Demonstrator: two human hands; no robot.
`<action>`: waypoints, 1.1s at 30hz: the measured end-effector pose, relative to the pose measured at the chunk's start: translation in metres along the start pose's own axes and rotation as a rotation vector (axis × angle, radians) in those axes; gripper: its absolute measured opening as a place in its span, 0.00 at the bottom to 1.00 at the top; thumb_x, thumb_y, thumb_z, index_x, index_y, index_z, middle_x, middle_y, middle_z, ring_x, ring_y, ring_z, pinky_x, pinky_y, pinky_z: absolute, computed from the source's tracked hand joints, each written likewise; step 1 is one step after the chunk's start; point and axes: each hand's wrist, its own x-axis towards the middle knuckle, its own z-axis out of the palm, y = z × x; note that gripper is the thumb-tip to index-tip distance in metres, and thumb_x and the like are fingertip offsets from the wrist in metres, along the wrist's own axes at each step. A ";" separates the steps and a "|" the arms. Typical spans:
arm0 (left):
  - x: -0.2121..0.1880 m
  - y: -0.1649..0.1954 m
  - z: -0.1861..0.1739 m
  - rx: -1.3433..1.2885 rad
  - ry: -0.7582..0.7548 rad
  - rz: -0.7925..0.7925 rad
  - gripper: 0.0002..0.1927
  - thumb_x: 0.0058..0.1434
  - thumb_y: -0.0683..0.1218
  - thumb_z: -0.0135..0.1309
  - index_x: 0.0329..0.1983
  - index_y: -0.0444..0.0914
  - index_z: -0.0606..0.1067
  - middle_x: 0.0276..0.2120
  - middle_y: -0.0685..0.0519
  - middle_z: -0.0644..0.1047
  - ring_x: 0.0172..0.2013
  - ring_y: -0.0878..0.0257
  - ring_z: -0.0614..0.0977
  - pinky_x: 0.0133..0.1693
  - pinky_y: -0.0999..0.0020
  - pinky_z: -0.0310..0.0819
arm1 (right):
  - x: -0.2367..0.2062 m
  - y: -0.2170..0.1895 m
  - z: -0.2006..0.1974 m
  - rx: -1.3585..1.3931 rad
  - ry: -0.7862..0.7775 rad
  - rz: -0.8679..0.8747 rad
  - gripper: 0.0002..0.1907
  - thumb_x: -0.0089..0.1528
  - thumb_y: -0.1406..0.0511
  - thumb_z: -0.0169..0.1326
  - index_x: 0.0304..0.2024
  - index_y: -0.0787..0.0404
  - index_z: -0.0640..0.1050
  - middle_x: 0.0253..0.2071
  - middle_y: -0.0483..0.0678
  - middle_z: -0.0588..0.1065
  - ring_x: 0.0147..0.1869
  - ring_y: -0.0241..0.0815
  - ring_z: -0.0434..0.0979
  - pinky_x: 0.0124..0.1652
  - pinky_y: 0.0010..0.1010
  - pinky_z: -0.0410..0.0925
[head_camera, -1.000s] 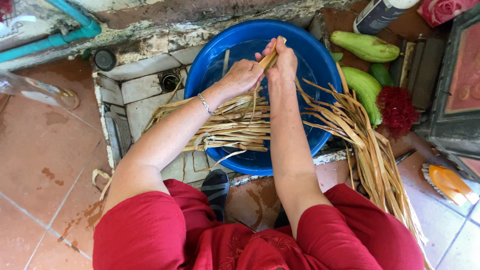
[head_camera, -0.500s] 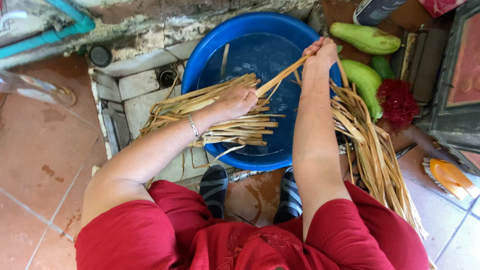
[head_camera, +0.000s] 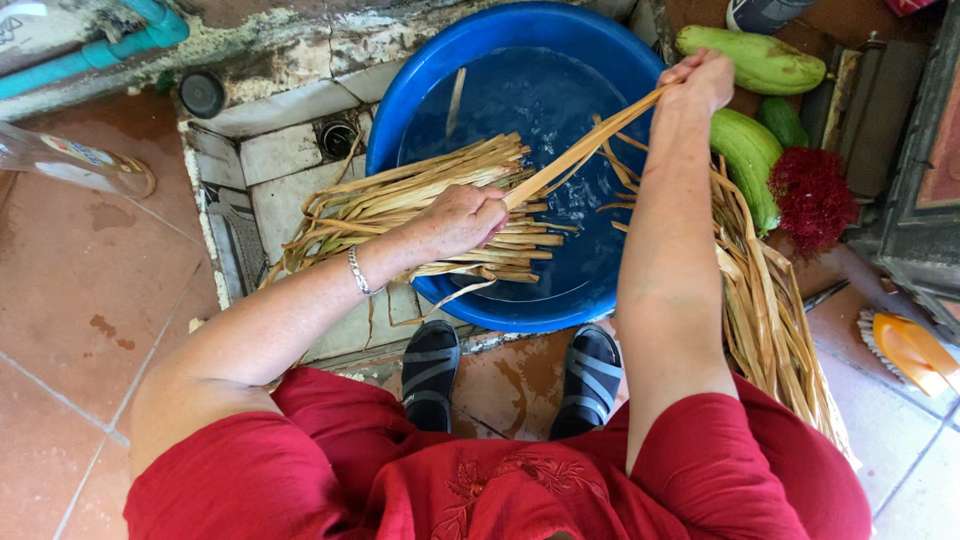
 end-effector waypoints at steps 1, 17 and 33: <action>-0.003 0.002 0.000 -0.010 -0.003 0.012 0.18 0.67 0.48 0.38 0.26 0.37 0.73 0.17 0.54 0.73 0.19 0.65 0.75 0.28 0.65 0.73 | 0.003 -0.005 -0.001 -0.007 0.008 -0.043 0.11 0.61 0.68 0.41 0.22 0.59 0.66 0.15 0.44 0.60 0.15 0.37 0.55 0.17 0.33 0.53; -0.079 -0.028 -0.008 0.018 -0.084 -0.252 0.17 0.69 0.52 0.39 0.32 0.41 0.75 0.22 0.52 0.75 0.24 0.64 0.75 0.32 0.65 0.76 | 0.071 -0.066 -0.048 -0.010 0.041 -0.344 0.09 0.59 0.69 0.41 0.26 0.65 0.71 0.17 0.49 0.65 0.16 0.40 0.59 0.16 0.35 0.56; 0.036 -0.150 -0.113 1.206 0.846 0.295 0.22 0.48 0.41 0.53 0.49 0.42 0.76 0.39 0.48 0.80 0.42 0.53 0.80 0.43 0.51 0.74 | 0.020 0.014 -0.009 -0.056 -0.290 -0.689 0.21 0.69 0.56 0.48 0.57 0.65 0.71 0.32 0.54 0.77 0.30 0.44 0.78 0.33 0.41 0.75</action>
